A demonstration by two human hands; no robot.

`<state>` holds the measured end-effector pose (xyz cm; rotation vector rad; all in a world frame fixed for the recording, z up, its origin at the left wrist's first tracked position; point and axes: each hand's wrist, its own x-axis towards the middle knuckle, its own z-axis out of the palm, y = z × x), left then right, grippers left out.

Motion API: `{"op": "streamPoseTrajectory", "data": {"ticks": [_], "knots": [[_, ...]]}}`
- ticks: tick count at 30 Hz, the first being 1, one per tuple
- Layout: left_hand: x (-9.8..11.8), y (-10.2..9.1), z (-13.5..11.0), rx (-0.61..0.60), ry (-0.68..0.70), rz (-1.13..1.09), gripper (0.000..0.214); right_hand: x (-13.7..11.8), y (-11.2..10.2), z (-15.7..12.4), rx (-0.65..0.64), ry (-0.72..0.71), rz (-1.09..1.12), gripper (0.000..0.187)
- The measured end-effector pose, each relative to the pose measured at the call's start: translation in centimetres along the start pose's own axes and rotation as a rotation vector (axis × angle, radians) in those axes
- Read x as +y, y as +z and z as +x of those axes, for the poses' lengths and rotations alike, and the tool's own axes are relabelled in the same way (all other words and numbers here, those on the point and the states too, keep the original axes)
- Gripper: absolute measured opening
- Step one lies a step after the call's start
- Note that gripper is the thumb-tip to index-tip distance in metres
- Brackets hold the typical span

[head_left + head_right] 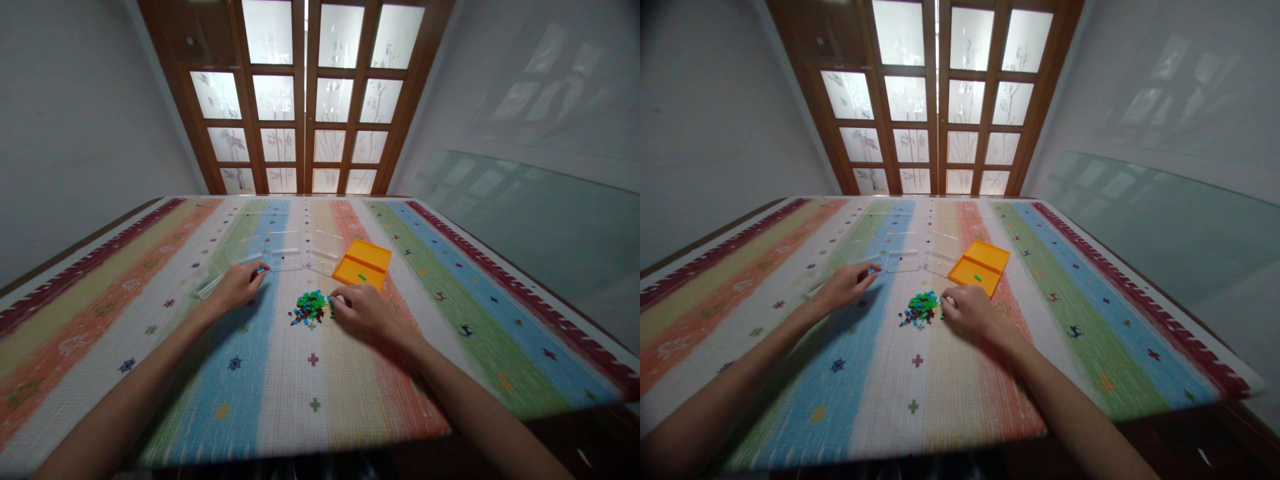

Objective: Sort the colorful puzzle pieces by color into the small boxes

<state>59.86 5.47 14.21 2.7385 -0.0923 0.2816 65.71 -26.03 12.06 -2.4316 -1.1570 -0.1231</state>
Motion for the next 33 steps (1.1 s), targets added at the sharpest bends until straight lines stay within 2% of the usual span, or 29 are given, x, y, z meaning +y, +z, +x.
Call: {"op": "streamPoseTrajectory", "data": {"ticks": [5, 9, 11, 23, 28, 33], "knots": [[3.0, 1.8, -1.7, -0.162, 0.145, -0.123, 0.032, 0.0, 0.4, 0.0, 0.016, -0.009, 0.010, 0.024], [4.7, 2.9, -2.6, -0.290, 0.170, -0.197, 0.031, 0.0, 0.7, -0.1, 0.024, -0.004, 0.031, 0.026], [5.2, 3.3, -2.8, -0.316, 0.168, -0.195, 0.030, -0.1, 0.7, -0.1, 0.020, 0.009, 0.028, 0.026], [5.4, 3.9, -3.1, -0.255, 0.096, -0.153, 0.027, -0.3, 0.4, -0.1, -0.003, -0.013, -0.005, 0.026], [5.7, 4.0, -3.2, -0.259, 0.113, -0.171, 0.026, -0.2, 0.5, 0.0, -0.026, -0.022, -0.012, 0.025], [5.5, 4.1, -3.1, -0.208, 0.127, -0.196, 0.023, -0.2, 0.6, -0.1, -0.020, -0.015, 0.004, 0.024]]}}
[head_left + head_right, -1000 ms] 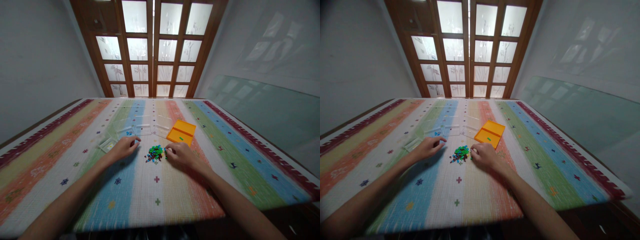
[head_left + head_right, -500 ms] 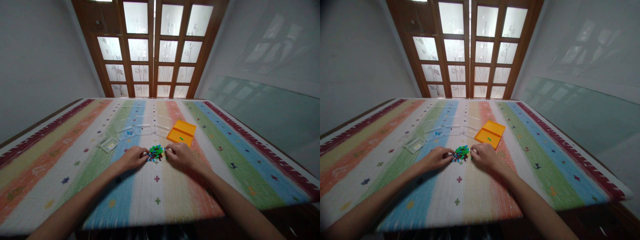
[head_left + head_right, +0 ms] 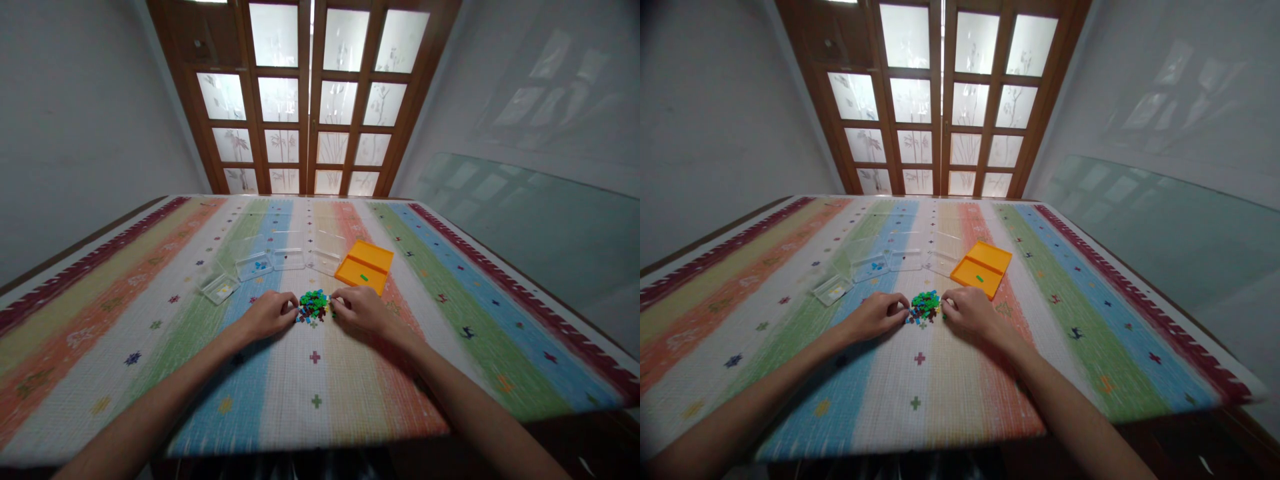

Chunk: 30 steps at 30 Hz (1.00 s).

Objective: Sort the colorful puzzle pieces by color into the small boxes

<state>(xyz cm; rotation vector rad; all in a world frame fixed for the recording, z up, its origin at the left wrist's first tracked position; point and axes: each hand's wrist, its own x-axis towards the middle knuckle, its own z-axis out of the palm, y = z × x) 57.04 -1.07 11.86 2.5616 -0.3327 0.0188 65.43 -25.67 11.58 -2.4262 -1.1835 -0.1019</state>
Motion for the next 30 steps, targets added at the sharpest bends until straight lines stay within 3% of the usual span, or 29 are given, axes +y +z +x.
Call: {"op": "streamPoseTrajectory", "data": {"ticks": [4, 9, 14, 23, 26, 30], "knots": [[-1.2, -1.7, 0.5, 0.098, -0.027, 0.070, 0.024, 0.0, 0.1, -0.1, 0.012, 0.008, 0.020, 0.024], [-4.4, -5.6, 1.9, 0.286, -0.164, 0.185, 0.030, 0.1, 0.1, -0.1, 0.014, 0.007, 0.026, 0.025], [-7.1, -8.0, 2.6, 0.305, -0.259, 0.293, 0.028, 0.2, 0.1, 0.0, 0.012, 0.012, 0.024, 0.025], [-7.9, -7.7, 2.5, 0.291, -0.298, 0.279, 0.031, 0.1, -0.4, 0.1, 0.013, 0.034, 0.014, 0.025], [-6.8, -7.1, 1.8, 0.283, -0.207, 0.211, 0.035, 0.2, -0.7, 0.1, 0.010, 0.036, -0.003, 0.025], [-4.2, -5.1, 0.2, 0.121, -0.027, 0.102, 0.034, 0.4, -1.1, 0.1, -0.032, 0.019, -0.019, 0.023]]}}
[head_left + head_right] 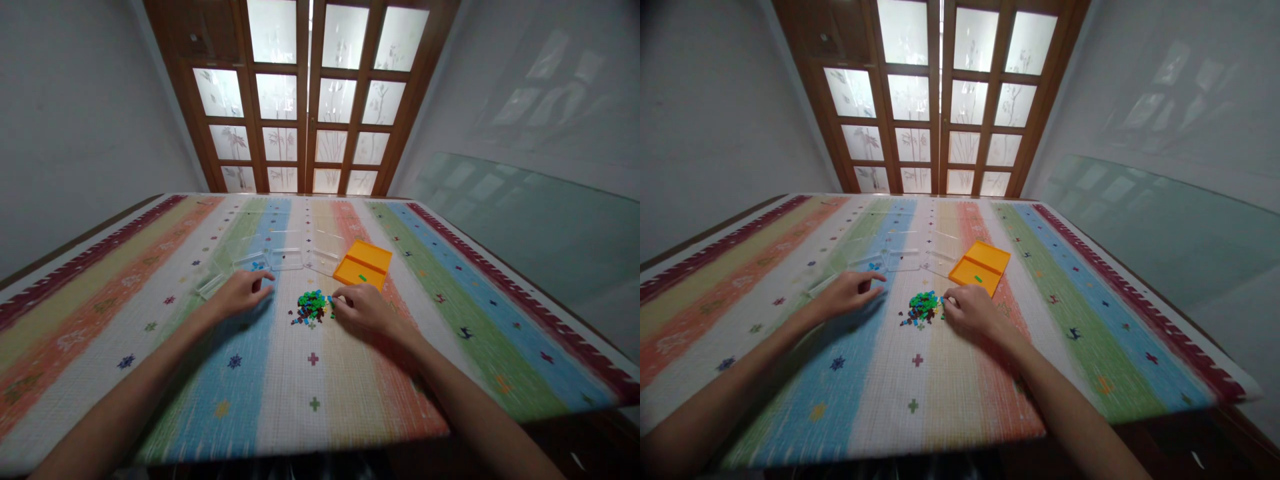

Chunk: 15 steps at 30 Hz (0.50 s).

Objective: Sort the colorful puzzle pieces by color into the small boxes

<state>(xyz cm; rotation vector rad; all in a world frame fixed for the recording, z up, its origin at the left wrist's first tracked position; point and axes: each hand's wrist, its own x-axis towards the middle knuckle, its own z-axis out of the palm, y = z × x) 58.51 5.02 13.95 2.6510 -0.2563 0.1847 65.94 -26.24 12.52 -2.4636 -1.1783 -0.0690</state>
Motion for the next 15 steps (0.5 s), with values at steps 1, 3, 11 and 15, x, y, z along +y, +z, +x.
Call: {"op": "streamPoseTrajectory", "data": {"ticks": [1, 3, 11, 15], "knots": [[0.8, 0.5, -0.5, -0.044, 0.040, -0.022, 0.033, 0.0, -0.1, 0.0, -0.014, -0.007, -0.003, 0.023], [2.3, 1.6, -1.4, -0.100, 0.097, -0.070, 0.033, -0.2, -0.3, 0.0, -0.039, -0.018, -0.005, 0.022], [4.8, 4.4, -1.7, -0.155, 0.168, -0.105, 0.039, -0.5, -0.1, -0.2, -0.063, -0.032, 0.050, 0.026], [5.4, 5.3, -1.3, -0.145, 0.230, -0.094, 0.037, -0.5, 0.6, -0.2, -0.091, -0.062, 0.066, 0.017]]}}
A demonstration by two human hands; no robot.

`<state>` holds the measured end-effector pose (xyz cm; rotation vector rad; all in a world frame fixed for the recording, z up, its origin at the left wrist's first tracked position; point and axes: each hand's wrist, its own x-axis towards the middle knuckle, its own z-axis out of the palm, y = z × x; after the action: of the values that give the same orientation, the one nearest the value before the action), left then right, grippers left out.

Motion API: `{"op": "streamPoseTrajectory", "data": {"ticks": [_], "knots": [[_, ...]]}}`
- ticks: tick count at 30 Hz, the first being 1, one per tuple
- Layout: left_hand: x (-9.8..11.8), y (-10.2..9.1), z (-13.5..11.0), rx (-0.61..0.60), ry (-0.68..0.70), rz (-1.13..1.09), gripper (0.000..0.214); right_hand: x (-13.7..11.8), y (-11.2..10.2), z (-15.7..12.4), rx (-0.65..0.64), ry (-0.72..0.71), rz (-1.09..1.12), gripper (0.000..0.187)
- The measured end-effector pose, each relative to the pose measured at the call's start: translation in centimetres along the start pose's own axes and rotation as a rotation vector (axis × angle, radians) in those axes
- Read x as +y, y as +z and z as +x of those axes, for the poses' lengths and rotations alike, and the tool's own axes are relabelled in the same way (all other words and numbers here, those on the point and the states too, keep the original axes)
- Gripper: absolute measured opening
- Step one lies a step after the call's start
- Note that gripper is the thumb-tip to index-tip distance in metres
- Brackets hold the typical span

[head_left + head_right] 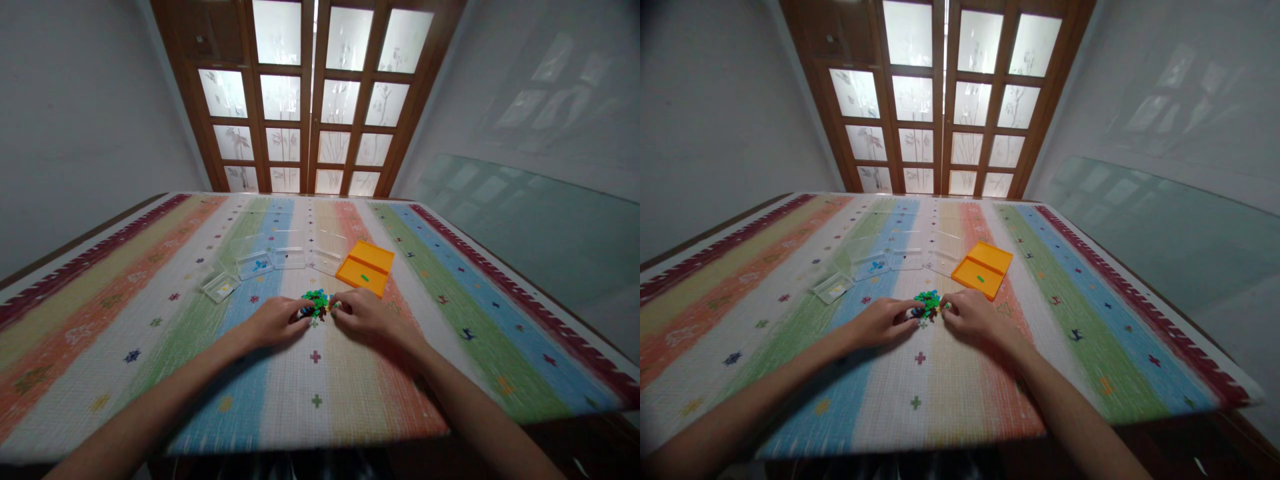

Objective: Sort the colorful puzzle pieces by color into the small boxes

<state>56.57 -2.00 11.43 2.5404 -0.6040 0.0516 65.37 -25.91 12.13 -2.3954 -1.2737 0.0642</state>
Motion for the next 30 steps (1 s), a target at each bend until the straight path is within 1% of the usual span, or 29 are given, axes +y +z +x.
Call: {"op": "streamPoseTrajectory", "data": {"ticks": [4, 7, 10, 13, 17, 20, 23, 26, 28, 30], "knots": [[0.8, 0.7, 0.5, 0.023, 0.049, 0.047, 0.037, 0.1, 0.7, 0.1, 0.003, 0.011, -0.025, 0.019], [1.2, 1.2, 0.9, 0.015, 0.078, 0.119, 0.037, -0.1, 0.9, 0.2, 0.023, 0.029, -0.061, 0.021], [1.1, 1.6, 1.2, 0.003, 0.107, 0.191, 0.036, -0.3, 0.8, 0.2, 0.007, 0.046, -0.091, 0.020], [0.8, 1.9, 1.1, 0.020, 0.096, 0.222, 0.035, -0.6, 0.7, 0.3, -0.012, 0.070, -0.115, 0.017], [0.4, 1.8, 0.6, 0.045, 0.105, 0.204, 0.031, -1.1, 0.5, 0.3, -0.024, 0.097, -0.115, 0.016], [0.3, 1.8, 0.4, 0.099, 0.133, 0.188, 0.029, -1.4, 0.4, 0.3, -0.032, 0.096, -0.105, 0.018], [0.1, 2.0, 0.6, 0.162, 0.171, 0.166, 0.029, -1.6, 0.3, 0.3, -0.061, 0.082, -0.101, 0.019], [0.1, 2.3, 1.0, 0.181, 0.195, 0.137, 0.028, -1.5, 0.3, 0.3, -0.065, 0.064, -0.111, 0.018], [0.3, 2.4, 1.3, 0.179, 0.196, 0.117, 0.025, -1.2, 0.2, 0.4, -0.046, 0.068, -0.061, 0.019], [0.6, 2.4, 1.7, 0.190, 0.185, 0.104, 0.023, -0.9, -0.1, 0.4, -0.023, 0.084, 0.044, 0.020]]}}
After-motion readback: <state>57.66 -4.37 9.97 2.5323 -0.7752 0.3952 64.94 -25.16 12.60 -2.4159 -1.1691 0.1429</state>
